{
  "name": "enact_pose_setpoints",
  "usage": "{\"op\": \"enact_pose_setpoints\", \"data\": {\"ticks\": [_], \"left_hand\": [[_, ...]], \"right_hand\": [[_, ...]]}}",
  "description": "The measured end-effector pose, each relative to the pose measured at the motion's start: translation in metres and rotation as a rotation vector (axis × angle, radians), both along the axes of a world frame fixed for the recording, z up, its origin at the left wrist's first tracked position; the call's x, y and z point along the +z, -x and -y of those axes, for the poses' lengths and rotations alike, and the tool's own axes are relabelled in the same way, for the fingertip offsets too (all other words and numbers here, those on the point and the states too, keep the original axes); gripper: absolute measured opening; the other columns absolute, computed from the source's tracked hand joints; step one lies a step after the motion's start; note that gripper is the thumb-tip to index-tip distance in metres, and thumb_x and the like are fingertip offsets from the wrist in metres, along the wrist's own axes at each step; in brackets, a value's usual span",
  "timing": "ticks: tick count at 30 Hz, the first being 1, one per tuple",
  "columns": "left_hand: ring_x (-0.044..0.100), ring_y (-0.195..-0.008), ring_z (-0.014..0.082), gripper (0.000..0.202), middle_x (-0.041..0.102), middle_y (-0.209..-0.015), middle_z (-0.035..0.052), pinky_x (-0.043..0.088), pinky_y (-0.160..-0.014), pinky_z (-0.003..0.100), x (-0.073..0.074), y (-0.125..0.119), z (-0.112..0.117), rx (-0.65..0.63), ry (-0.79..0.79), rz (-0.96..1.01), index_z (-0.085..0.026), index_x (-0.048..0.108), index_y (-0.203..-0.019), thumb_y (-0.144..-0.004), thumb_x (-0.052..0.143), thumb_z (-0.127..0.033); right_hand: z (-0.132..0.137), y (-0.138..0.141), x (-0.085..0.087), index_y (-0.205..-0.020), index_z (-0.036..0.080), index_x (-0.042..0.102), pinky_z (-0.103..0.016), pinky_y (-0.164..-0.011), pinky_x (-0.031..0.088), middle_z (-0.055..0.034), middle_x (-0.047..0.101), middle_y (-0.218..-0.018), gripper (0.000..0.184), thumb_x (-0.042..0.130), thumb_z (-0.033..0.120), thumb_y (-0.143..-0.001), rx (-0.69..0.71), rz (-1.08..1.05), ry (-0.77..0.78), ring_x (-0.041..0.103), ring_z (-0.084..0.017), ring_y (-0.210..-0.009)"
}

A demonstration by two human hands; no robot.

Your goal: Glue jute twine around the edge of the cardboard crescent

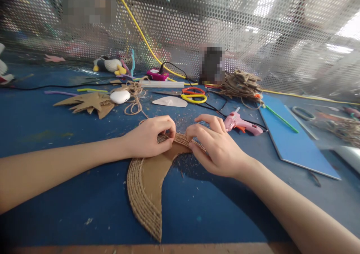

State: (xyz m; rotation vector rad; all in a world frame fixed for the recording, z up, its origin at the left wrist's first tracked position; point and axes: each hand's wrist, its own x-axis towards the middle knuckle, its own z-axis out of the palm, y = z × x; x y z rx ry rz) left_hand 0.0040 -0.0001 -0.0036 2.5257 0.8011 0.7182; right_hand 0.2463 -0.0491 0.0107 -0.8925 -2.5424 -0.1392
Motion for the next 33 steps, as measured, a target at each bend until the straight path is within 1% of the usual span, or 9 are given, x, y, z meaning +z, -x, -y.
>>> {"op": "enact_pose_setpoints", "data": {"ticks": [3,6,13,17,19,23,27,30,33], "left_hand": [[0.056,-0.083,0.0167,0.009,0.06,-0.091,0.0034,0.045,-0.077,0.031,0.002,0.001,0.001,-0.003,-0.012,-0.02,-0.017,0.059,-0.084,-0.076,0.057,-0.015],[0.056,-0.079,0.0157,0.013,0.062,-0.09,0.0028,0.045,-0.074,0.03,0.002,0.001,0.001,0.019,-0.021,-0.013,-0.017,0.06,-0.087,-0.075,0.056,-0.012],[0.056,-0.069,0.0119,0.014,0.063,-0.082,0.0007,0.043,-0.067,0.026,0.001,0.0,-0.002,0.036,-0.02,0.037,-0.016,0.064,-0.087,-0.079,0.056,-0.009],[0.057,-0.07,0.0112,0.015,0.063,-0.081,0.0001,0.044,-0.067,0.024,0.001,0.001,-0.001,0.024,-0.026,0.049,-0.015,0.064,-0.088,-0.078,0.057,-0.008],[0.056,-0.069,0.0113,0.014,0.062,-0.081,-0.0001,0.044,-0.067,0.025,0.002,0.001,0.0,0.021,-0.035,0.05,-0.016,0.064,-0.089,-0.078,0.058,-0.008],[0.059,-0.075,0.0129,0.012,0.065,-0.089,0.0011,0.046,-0.071,0.027,0.003,0.002,0.0,0.034,-0.038,0.05,-0.016,0.064,-0.092,-0.081,0.058,-0.013],[0.062,-0.082,0.0152,0.012,0.067,-0.096,0.0029,0.048,-0.076,0.029,0.001,0.001,-0.002,0.095,-0.015,0.062,-0.018,0.068,-0.093,-0.084,0.061,-0.02],[0.063,-0.086,0.016,0.011,0.067,-0.097,0.0035,0.049,-0.08,0.03,-0.001,0.001,-0.003,0.104,-0.001,0.065,-0.018,0.072,-0.09,-0.085,0.062,-0.022],[0.063,-0.085,0.0151,0.01,0.066,-0.095,0.003,0.049,-0.08,0.03,-0.002,0.001,-0.004,0.083,0.006,0.07,-0.018,0.072,-0.085,-0.086,0.062,-0.022]], "right_hand": [[0.002,-0.003,0.005,-0.118,0.022,0.05,-0.053,-0.098,0.041,-0.0122,0.065,-0.116,0.035,0.063,0.034,-0.089,-0.013,0.12,0.01,0.045,-0.035,-0.127],[0.001,-0.005,0.004,-0.121,0.021,0.05,-0.052,-0.098,0.042,-0.0147,0.063,-0.119,0.041,0.064,0.041,-0.089,-0.038,0.171,0.028,0.044,-0.035,-0.129],[0.001,-0.003,-0.001,-0.115,0.017,0.053,-0.05,-0.098,0.043,-0.018,0.06,-0.119,0.03,0.061,0.03,-0.089,-0.097,0.145,-0.002,0.045,-0.034,-0.126],[0.003,0.001,-0.004,-0.119,0.016,0.053,-0.051,-0.098,0.044,-0.0192,0.06,-0.12,0.039,0.063,0.039,-0.089,-0.122,0.126,0.018,0.045,-0.035,-0.127],[0.003,0.004,-0.006,-0.118,0.016,0.053,-0.05,-0.099,0.044,-0.019,0.06,-0.119,0.038,0.064,0.039,-0.089,-0.134,0.1,0.029,0.046,-0.034,-0.126],[0.003,0.007,-0.007,-0.113,0.016,0.054,-0.048,-0.097,0.045,-0.017,0.062,-0.112,0.034,0.065,0.034,-0.087,-0.177,0.069,0.004,0.049,-0.033,-0.122],[0.003,0.005,-0.004,-0.109,0.017,0.055,-0.05,-0.095,0.044,-0.0134,0.063,-0.104,0.036,0.069,0.038,-0.083,-0.25,0.052,-0.028,0.051,-0.033,-0.115],[0.002,0.0,-0.002,-0.11,0.018,0.055,-0.051,-0.094,0.044,-0.0117,0.062,-0.101,0.035,0.066,0.041,-0.085,-0.214,0.037,-0.01,0.051,-0.033,-0.112],[-0.001,-0.004,-0.002,-0.107,0.019,0.054,-0.049,-0.094,0.044,-0.0124,0.061,-0.104,0.019,0.06,0.025,-0.09,-0.135,-0.062,-0.006,0.051,-0.03,-0.114]]}}
